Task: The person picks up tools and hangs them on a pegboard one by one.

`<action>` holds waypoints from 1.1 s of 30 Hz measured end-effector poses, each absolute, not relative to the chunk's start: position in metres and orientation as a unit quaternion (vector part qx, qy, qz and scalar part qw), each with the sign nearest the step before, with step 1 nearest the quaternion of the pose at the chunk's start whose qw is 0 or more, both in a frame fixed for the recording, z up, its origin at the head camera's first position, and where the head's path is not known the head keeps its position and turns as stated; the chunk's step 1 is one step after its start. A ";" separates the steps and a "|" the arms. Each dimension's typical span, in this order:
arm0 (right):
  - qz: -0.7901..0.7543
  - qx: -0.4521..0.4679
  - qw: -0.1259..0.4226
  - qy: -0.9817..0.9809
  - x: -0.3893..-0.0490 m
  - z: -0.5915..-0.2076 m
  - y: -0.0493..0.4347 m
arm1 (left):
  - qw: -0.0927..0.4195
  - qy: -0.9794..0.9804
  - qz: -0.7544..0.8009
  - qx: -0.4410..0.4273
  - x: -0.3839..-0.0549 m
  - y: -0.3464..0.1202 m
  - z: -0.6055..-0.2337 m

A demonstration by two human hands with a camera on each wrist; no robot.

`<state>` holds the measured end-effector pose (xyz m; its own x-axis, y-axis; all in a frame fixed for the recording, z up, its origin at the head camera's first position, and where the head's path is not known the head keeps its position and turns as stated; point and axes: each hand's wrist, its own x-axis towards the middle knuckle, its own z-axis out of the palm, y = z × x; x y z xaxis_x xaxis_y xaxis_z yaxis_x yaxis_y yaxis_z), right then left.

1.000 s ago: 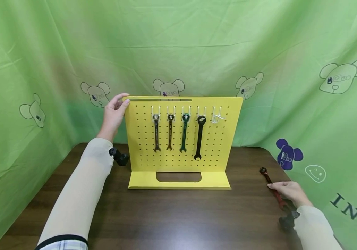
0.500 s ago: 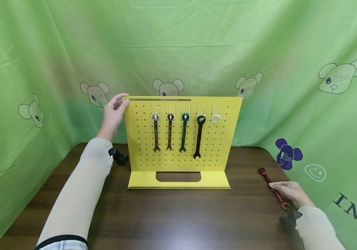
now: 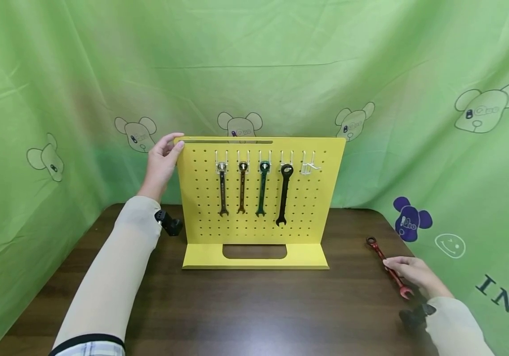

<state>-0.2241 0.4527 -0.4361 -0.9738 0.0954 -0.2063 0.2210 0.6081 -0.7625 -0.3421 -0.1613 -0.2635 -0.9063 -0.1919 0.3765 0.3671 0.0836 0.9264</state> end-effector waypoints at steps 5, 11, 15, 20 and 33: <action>-0.457 0.080 0.070 0.883 -0.225 -0.426 0.443 | 0.208 -0.704 -0.676 -0.065 -0.342 -0.162 -0.264; -0.511 0.056 0.064 0.855 -0.225 -0.410 0.428 | 0.211 -0.703 -0.676 -0.067 -0.343 -0.161 -0.263; -0.522 0.041 0.055 0.850 -0.225 -0.399 0.416 | 0.211 -0.703 -0.676 -0.066 -0.343 -0.161 -0.263; -0.530 0.012 0.044 0.847 -0.226 -0.381 0.402 | 0.203 -0.705 -0.677 -0.065 -0.342 -0.161 -0.263; -0.571 -0.068 0.001 0.818 -0.229 -0.331 0.357 | 0.208 -0.707 -0.672 -0.064 -0.341 -0.160 -0.262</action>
